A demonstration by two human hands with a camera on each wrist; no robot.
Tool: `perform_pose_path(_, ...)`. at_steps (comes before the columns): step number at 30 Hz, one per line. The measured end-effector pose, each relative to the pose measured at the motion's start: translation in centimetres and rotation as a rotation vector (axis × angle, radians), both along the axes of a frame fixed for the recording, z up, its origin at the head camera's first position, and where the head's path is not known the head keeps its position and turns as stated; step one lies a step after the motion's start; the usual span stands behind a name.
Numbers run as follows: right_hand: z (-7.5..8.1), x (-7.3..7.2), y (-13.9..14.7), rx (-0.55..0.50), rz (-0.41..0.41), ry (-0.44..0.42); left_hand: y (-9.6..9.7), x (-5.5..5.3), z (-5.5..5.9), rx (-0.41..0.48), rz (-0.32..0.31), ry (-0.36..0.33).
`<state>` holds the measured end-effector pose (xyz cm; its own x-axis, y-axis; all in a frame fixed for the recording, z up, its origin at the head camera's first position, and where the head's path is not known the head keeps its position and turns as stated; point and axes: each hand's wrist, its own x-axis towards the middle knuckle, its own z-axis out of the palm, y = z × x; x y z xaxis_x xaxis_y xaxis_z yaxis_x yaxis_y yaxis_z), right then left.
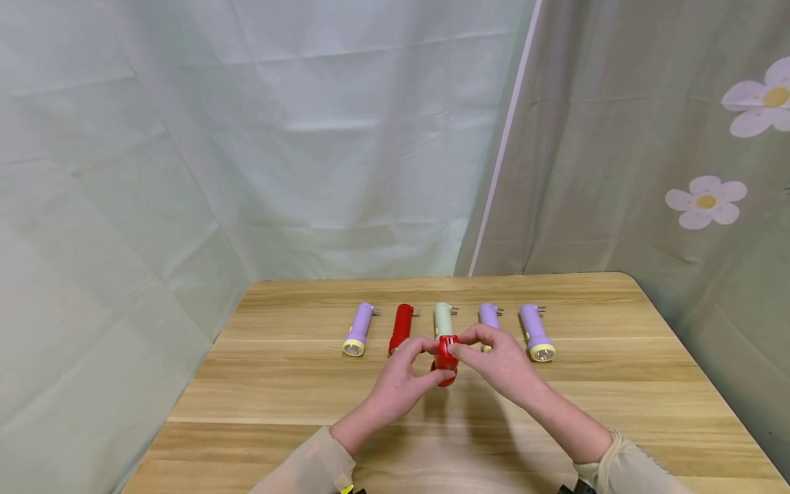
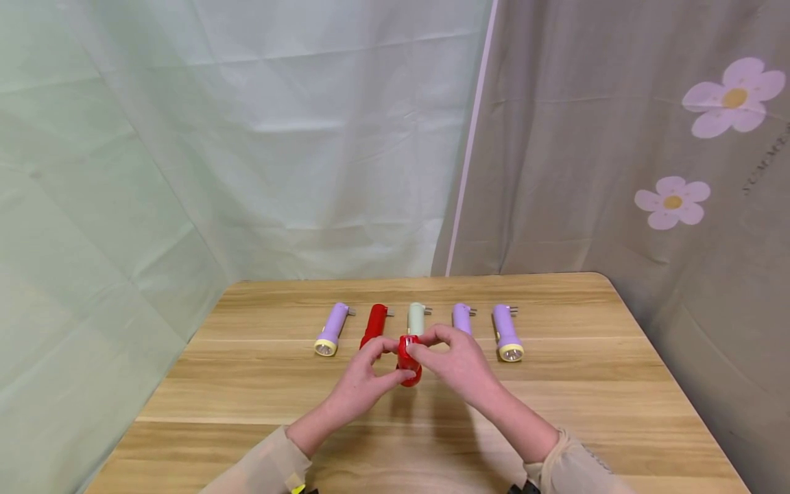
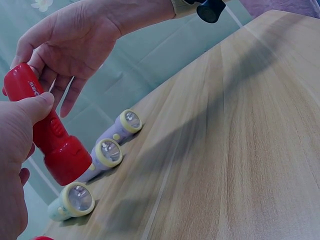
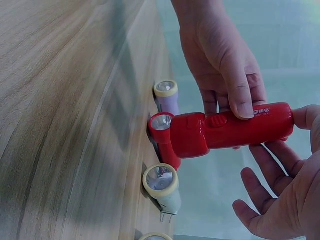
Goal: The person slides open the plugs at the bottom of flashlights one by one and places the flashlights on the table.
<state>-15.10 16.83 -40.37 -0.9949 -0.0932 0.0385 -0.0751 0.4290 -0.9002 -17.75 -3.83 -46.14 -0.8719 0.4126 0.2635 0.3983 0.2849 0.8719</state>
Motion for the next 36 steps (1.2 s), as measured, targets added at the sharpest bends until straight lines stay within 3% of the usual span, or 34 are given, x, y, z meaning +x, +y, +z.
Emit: perform_pose_path(36,-0.40,-0.10,-0.21,-0.005,-0.037,0.006,-0.13,-0.14,-0.15,-0.008,0.004,0.006)
